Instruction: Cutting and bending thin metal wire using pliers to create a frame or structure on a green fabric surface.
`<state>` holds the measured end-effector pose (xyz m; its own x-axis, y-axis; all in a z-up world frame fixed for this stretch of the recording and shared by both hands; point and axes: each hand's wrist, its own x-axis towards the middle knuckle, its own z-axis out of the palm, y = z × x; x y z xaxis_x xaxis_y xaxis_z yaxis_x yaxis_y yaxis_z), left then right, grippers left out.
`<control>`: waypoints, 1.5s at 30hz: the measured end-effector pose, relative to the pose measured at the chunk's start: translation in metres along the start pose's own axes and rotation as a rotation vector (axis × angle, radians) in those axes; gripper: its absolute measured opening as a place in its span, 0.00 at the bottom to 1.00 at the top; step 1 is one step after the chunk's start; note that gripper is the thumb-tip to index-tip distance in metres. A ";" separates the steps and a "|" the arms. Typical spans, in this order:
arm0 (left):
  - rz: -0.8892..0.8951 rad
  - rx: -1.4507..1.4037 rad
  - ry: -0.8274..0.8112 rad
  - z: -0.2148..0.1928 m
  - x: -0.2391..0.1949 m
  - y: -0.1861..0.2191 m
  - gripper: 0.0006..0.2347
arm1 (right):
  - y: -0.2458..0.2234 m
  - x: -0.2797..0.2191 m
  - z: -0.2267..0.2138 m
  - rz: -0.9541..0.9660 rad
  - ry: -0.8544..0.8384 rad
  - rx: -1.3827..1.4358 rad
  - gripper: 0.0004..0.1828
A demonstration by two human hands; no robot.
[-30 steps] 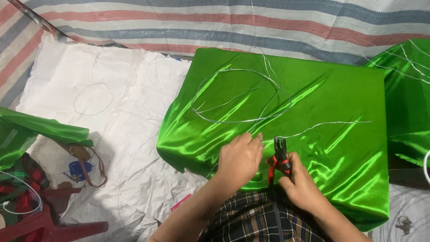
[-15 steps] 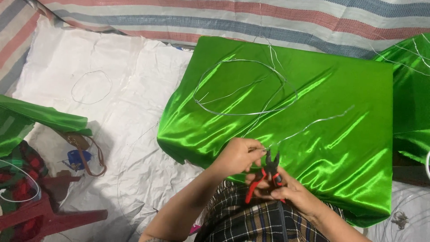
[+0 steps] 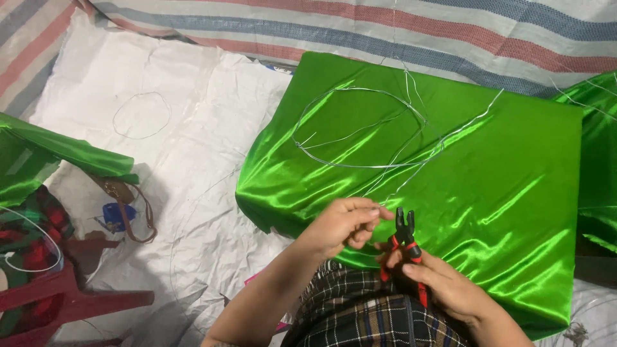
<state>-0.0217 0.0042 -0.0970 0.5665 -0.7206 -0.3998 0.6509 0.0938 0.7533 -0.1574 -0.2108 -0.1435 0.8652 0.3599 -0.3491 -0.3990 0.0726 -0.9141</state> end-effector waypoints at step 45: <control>0.149 0.625 0.300 0.017 -0.006 -0.022 0.11 | -0.013 0.023 0.008 0.137 0.536 -0.760 0.46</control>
<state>-0.0483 -0.0053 -0.1018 0.8001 -0.5022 -0.3280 0.1946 -0.3000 0.9339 -0.1343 -0.1959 -0.1378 0.9254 -0.1692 -0.3393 -0.3658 -0.6337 -0.6816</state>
